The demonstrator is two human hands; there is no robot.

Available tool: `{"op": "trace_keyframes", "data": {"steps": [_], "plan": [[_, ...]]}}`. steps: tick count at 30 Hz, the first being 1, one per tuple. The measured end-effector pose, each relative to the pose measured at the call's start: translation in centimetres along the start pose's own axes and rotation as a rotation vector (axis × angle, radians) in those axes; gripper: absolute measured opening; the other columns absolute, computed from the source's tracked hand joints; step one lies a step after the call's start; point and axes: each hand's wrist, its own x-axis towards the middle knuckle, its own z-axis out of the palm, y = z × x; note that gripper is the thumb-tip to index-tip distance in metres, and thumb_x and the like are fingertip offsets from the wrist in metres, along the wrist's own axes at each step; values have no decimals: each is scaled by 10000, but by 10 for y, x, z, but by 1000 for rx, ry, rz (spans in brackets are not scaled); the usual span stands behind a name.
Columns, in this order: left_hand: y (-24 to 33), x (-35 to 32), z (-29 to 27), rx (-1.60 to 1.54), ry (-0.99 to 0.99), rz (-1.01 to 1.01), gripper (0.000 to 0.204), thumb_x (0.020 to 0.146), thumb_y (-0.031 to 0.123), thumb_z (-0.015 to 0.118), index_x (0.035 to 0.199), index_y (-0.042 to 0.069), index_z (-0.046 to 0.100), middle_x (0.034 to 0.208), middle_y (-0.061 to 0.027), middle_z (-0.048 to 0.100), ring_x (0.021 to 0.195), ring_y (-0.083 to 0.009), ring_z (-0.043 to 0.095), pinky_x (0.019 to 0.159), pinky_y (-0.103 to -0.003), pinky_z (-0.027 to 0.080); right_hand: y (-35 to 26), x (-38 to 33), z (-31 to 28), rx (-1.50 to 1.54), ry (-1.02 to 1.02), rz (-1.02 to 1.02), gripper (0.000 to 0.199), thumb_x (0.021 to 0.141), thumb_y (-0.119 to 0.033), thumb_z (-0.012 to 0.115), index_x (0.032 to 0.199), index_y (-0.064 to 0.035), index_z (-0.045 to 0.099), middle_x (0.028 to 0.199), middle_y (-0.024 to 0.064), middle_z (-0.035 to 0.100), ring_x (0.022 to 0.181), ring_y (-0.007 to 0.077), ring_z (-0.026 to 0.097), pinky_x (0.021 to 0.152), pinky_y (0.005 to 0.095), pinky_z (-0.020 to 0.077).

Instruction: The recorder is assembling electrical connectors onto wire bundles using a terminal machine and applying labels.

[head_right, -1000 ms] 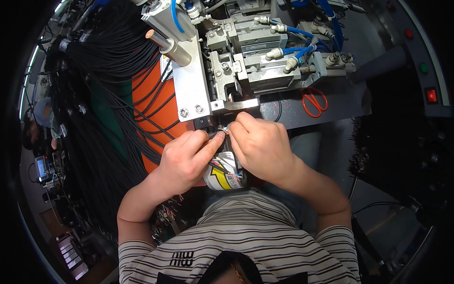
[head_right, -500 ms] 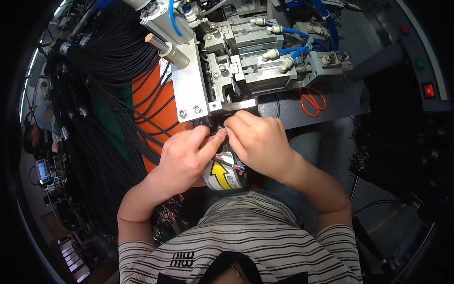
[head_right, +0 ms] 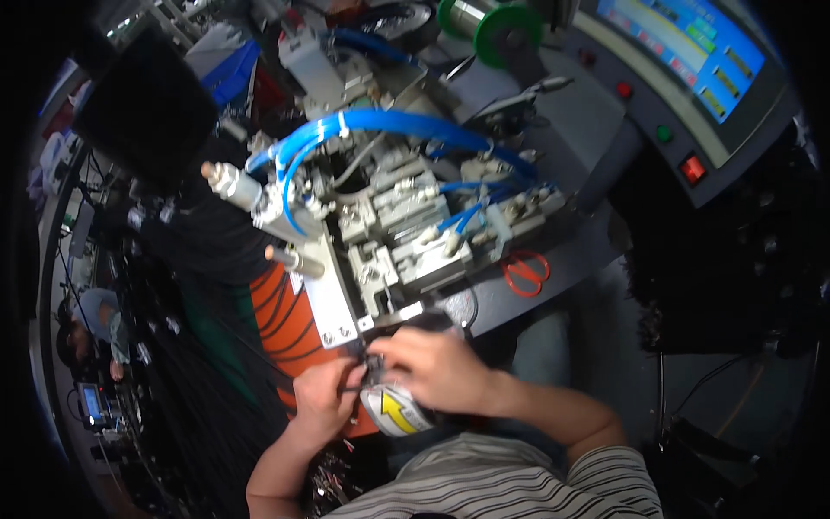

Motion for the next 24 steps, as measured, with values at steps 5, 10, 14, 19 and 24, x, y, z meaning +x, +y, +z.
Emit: {"op": "trace_keyframes", "data": {"steps": [5, 10, 14, 19, 24], "plan": [[74, 39, -55, -306, -165, -179, 285, 757, 3, 719, 1019, 34, 612, 750, -100, 628, 623, -250, 639, 570, -317, 505, -47, -4, -38, 162, 35, -224, 240, 815, 9, 706, 1053, -5, 679, 937, 82, 675, 679, 137, 632, 557, 251, 473], [98, 47, -70, -305, -4, -17, 174, 771, -45, 684, 929, 4, 634, 787, -117, 626, 626, -253, 636, 548, -314, 493, -78, -13, -63, 283, 23, -9, 269, 803, 42, 685, 1069, 1, 675, 924, 58, 685, 653, 48, 585, 538, 200, 420], [110, 8, -82, -197, 19, -51, 199, 773, -27, 697, 953, 8, 621, 779, -117, 618, 594, -275, 618, 515, -355, 496, -113, -37, -42, 308, 49, 133, 316, 786, 36, 699, 1098, 6, 661, 909, 52, 682, 614, 37, 559, 528, 198, 413], [100, -119, -124, -145, 96, -11, 114, 830, 75, 693, 911, 28, 629, 716, -144, 620, 616, -327, 633, 535, -405, 497, -185, -104, 63, 217, 247, 197, 228, 853, 10, 680, 1080, -7, 660, 817, 18, 647, 626, 4, 542, 554, 174, 434], [86, -339, -197, -224, 133, -8, 102, 858, 124, 675, 873, 45, 611, 711, -166, 616, 628, -354, 624, 557, -431, 487, -346, -176, 243, -82, 327, -160, 160, 847, 40, 654, 1002, 2, 660, 797, 52, 641, 622, 67, 594, 553, 219, 451]]}}
